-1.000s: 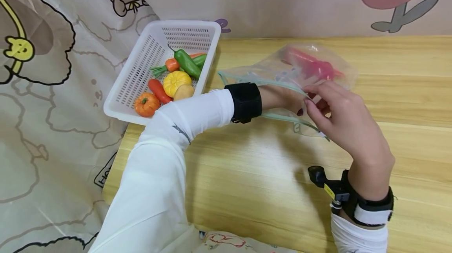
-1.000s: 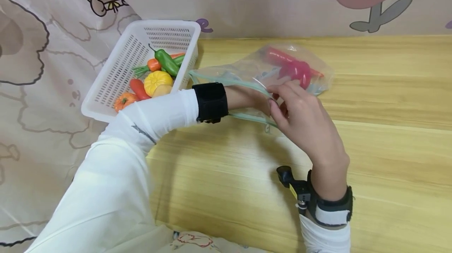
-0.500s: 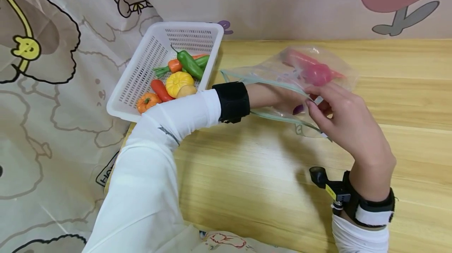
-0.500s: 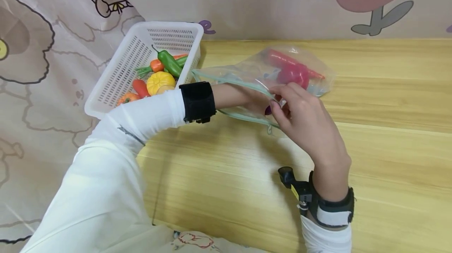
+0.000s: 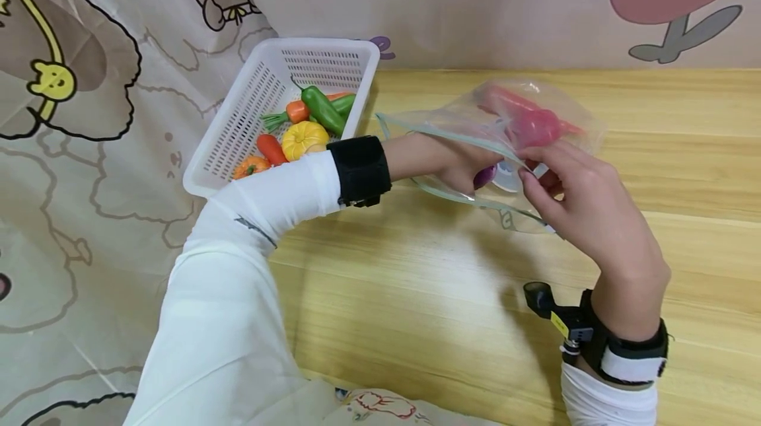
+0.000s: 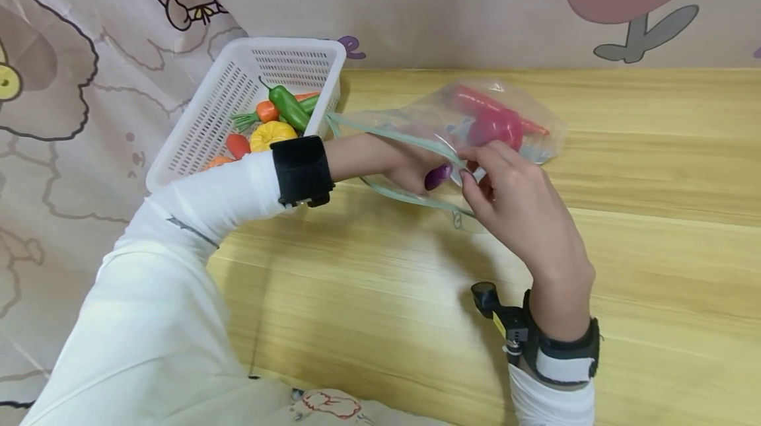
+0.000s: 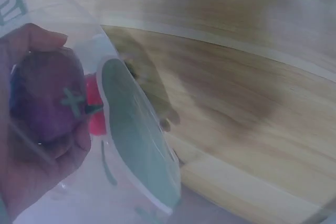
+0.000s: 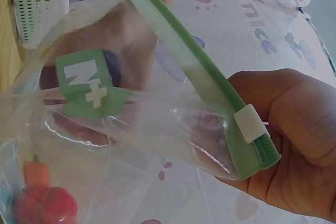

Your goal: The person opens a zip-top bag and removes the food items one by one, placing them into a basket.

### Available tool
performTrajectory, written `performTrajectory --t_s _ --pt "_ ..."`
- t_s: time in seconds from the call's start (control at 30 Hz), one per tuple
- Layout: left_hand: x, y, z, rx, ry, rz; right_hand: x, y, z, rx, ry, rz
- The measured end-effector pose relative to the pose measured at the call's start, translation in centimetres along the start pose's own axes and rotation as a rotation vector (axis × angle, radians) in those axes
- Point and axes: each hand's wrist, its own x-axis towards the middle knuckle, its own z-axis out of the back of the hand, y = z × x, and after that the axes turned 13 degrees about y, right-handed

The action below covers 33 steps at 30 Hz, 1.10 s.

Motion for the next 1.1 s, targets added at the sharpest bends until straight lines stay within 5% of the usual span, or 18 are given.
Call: performTrajectory --t_s 0.2,0.43,0.67,1.1 --pt "-1.9 0.8 -0.7 0.215 -0.209 -0.07 0.0 0.0 0.0 0.01 0.004 0.004" --pt "-4.0 1.3 -1.2 0.097 -0.185 -0.137 0.0 -0.1 -0.1 0.027 0.008 -0.002" --pt "-6.1 1.8 -1.5 0.056 -0.204 -0.12 0.2 0.1 0.0 0.014 0.02 -0.003" --pt "-9.8 3.5 -3.0 -0.019 -0.366 -0.21 0.2 -0.1 -0.2 0.027 0.011 -0.007"
